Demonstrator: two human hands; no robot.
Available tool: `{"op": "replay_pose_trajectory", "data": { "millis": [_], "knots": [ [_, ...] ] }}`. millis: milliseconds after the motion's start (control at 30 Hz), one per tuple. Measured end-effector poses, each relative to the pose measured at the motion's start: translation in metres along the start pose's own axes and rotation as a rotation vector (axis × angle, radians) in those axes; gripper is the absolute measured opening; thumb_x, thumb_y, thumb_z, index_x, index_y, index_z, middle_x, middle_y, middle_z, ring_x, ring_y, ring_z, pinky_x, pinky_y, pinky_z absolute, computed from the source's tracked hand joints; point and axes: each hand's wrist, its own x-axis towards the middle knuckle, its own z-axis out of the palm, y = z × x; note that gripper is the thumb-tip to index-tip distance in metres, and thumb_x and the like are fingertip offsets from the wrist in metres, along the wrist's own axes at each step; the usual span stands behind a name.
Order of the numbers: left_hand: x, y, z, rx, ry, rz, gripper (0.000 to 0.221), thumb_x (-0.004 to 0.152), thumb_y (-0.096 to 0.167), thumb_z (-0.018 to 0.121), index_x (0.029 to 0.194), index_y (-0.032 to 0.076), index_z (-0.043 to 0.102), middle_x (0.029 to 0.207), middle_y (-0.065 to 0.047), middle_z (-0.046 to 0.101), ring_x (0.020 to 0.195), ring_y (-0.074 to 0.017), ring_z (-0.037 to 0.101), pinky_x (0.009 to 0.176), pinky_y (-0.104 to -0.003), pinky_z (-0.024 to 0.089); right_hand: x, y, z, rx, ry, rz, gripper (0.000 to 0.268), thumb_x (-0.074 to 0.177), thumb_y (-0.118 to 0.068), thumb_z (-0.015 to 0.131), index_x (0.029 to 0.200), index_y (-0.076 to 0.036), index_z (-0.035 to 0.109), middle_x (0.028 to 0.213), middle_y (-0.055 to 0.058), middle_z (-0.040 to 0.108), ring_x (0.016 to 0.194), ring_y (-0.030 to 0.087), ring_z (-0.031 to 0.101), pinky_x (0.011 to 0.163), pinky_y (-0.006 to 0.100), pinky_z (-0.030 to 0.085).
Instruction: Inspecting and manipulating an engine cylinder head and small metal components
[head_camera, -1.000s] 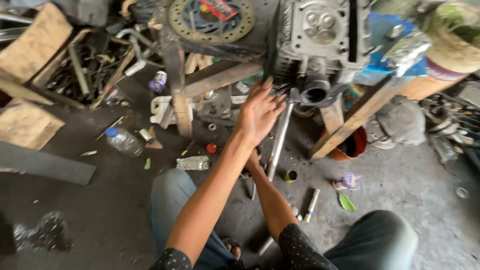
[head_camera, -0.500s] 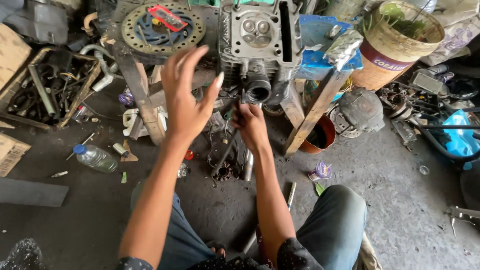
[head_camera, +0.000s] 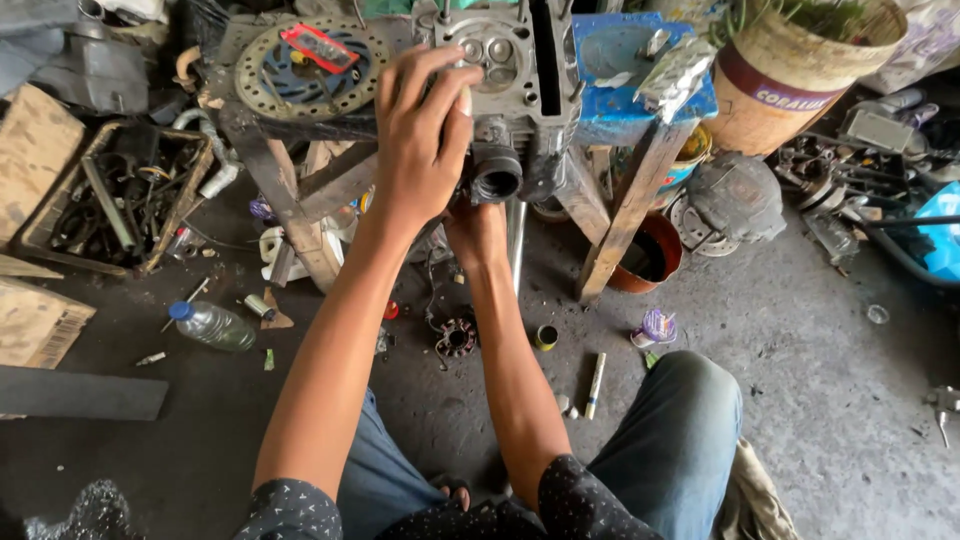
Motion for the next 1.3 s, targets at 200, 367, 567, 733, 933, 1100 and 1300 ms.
{"op": "replay_pose_trajectory", "data": {
  "millis": [200,367,567,733,933,1100,1300],
  "knots": [
    [-0.002,-0.007,0.004,0.003,-0.006,-0.005,0.023,0.098,0.002,0.055,0.117,0.003,0.067,0.128,-0.010,0.060,0.120,-0.0320,0.051,0.111,-0.046,0.035,-0.011,-0.019,0.014,-0.137,0.116,0.123,0.028,0.097,-0.021,0.067,0.118,-0.002,0.066,0.108,0.016,0.070,0.088,0.023,0.066,0.064,0.030,0.051],
    [-0.005,-0.009,0.008,-0.010,0.023,-0.028,0.027,0.093,0.001,0.054,0.116,0.004,0.068,0.127,-0.009,0.061,0.119,-0.0314,0.051,0.111,-0.045,0.035,-0.002,-0.017,0.000,0.078,0.013,0.194,0.042,0.094,-0.009,0.070,0.128,0.007,0.052,0.121,0.027,0.057,0.096,0.032,0.066,0.067,0.033,0.065],
    [-0.004,-0.005,0.004,-0.006,0.027,-0.028,0.022,0.096,0.004,0.055,0.116,0.005,0.066,0.124,-0.008,0.062,0.120,-0.0330,0.052,0.111,-0.046,0.036,0.021,-0.008,-0.029,0.165,0.064,0.316,0.042,0.099,-0.014,0.062,0.123,0.017,0.048,0.117,0.032,0.056,0.093,0.032,0.063,0.077,0.040,0.062],
    [-0.004,-0.005,0.001,-0.010,0.020,-0.015,0.021,0.097,0.005,0.055,0.116,0.005,0.065,0.123,-0.008,0.063,0.116,-0.0313,0.054,0.111,-0.044,0.036,0.020,-0.005,-0.019,0.292,0.157,0.357,0.051,0.088,-0.020,0.076,0.120,0.010,0.048,0.110,0.021,0.055,0.086,0.023,0.058,0.065,0.035,0.055],
    [-0.004,-0.008,0.004,0.029,0.012,-0.024,0.023,0.099,0.008,0.053,0.119,0.007,0.064,0.125,-0.007,0.062,0.120,-0.0324,0.054,0.109,-0.045,0.038,-0.002,0.005,-0.013,0.414,-0.005,0.266,0.019,0.085,-0.018,0.054,0.088,-0.007,0.070,0.105,0.016,0.070,0.093,0.025,0.062,0.070,0.036,0.046],
    [-0.004,-0.006,0.002,0.004,0.022,-0.019,0.022,0.097,0.005,0.055,0.117,0.006,0.065,0.123,-0.008,0.063,0.117,-0.0323,0.055,0.110,-0.045,0.038,-0.020,0.005,0.016,0.406,0.244,0.125,0.016,0.091,-0.006,0.049,0.076,-0.013,0.049,0.073,0.011,0.060,0.062,0.016,0.054,0.049,0.025,0.039],
    [-0.006,-0.008,0.006,0.010,0.020,-0.038,0.022,0.099,0.008,0.053,0.117,0.007,0.065,0.124,-0.007,0.063,0.122,-0.0334,0.053,0.110,-0.046,0.037,-0.020,0.010,0.012,0.316,0.152,0.138,0.016,0.107,-0.010,0.041,0.101,-0.004,0.054,0.087,0.008,0.057,0.069,0.011,0.051,0.053,0.023,0.039]
  ]
}}
